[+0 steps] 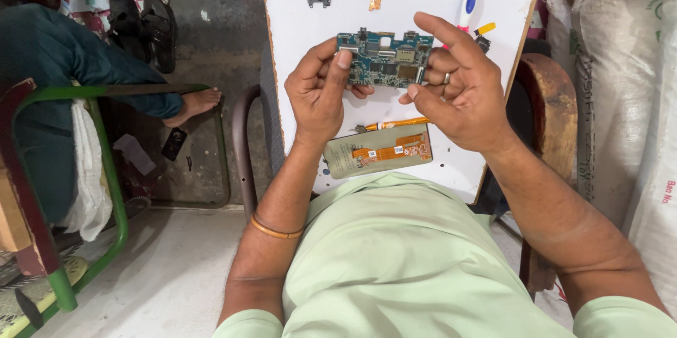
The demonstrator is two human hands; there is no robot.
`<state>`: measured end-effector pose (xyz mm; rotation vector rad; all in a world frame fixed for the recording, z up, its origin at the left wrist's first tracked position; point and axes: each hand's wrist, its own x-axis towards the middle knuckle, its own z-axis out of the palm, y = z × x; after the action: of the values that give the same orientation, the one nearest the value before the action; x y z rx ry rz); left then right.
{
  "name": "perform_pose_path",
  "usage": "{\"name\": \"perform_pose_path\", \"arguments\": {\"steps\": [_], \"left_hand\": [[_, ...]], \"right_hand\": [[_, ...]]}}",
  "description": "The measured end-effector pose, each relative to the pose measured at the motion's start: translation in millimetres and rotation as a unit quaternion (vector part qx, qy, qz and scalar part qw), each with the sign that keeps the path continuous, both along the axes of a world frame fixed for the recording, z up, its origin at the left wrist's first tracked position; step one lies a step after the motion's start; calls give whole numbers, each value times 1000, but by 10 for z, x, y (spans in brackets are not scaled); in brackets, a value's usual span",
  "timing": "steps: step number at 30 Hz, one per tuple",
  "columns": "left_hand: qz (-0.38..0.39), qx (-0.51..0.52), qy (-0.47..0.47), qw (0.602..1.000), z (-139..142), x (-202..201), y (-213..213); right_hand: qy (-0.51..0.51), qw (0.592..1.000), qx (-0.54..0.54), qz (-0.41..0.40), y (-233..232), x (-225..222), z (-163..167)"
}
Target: The person assembles a feature phone by inserting the motherboard into the casing and snapping the back cover on. They then handle a smartphone battery and a separate smartphone motherboard, brushing the latter with a toothbrush.
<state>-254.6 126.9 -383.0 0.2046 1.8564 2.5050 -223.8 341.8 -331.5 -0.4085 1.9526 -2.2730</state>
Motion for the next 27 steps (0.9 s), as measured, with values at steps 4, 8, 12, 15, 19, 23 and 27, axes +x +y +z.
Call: {"name": "perform_pose_path", "arguments": {"steps": [4,8,12,15,19,23,27], "left_hand": [[-23,-44,18,999,55,-1,-34],[-29,-57,43,997,107,-9,-44],[-39,-62,49,996,140,-8,-55],[-51,-41,43,997,133,-7,-75],[-56,-18,42,997,81,-4,-94],[-44,-4,42,998,16,-14,-68],[-39,15,35,999,-5,-42,-40]], "right_hand": [[-27,1000,-8,2,22,-40,2],[-49,998,-33,11,47,-48,-9],[-54,997,-58,15,59,-75,-17],[-90,991,-99,11,72,-92,-10],[-84,991,-105,0,78,-93,2],[-48,997,-66,-8,83,-67,5],[-2,1000,-19,-7,107,-55,1]]}}
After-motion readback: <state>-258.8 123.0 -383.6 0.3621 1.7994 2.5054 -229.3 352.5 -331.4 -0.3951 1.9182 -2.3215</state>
